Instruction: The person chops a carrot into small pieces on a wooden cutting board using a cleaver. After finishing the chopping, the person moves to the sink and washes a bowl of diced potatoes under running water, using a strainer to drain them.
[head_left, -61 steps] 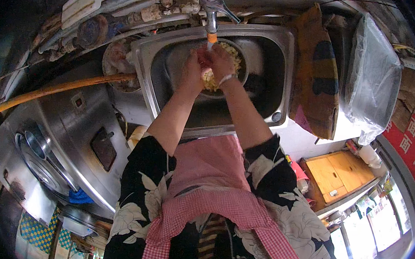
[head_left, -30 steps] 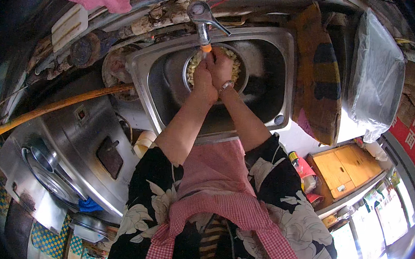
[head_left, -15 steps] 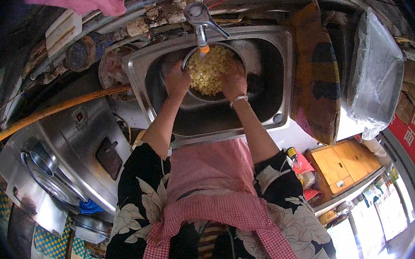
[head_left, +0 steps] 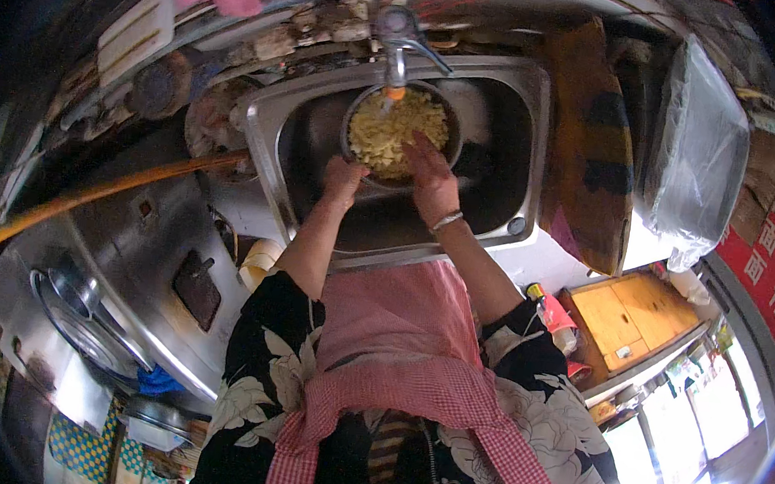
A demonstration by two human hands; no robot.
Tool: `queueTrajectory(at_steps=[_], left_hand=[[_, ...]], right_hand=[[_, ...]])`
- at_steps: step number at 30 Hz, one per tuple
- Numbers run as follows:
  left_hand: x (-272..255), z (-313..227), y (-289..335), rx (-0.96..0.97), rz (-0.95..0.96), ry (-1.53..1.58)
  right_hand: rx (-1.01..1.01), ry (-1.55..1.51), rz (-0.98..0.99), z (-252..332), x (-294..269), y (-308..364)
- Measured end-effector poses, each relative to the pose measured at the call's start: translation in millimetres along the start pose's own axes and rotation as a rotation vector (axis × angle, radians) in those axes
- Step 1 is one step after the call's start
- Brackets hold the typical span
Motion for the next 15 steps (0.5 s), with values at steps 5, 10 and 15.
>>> queueTrajectory(at_steps=[5, 10, 15], left_hand=[[11, 5, 24, 0.173, -0.241, -0.112], [-6, -52, 60, 0.727, -0.490, -0.212], [-46, -100, 126, 0.878, -0.220, 0.058]], right_hand=[[0.491, -0.461, 0.079, -26, 3, -14], [0.578, -1.243, 0.177, -66, 40, -91], [0.688, -1.964, 0.532, -132, 93, -157]])
Point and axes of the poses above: each hand's wrist, its own y-axis away from the middle knuckle, its own x-axis out of the palm, z = x × y, the point moved 3 cm from there along -y, towards the middle knuckle, and after that the axes turned 3 degrees about -z, right-handed, at the moved point
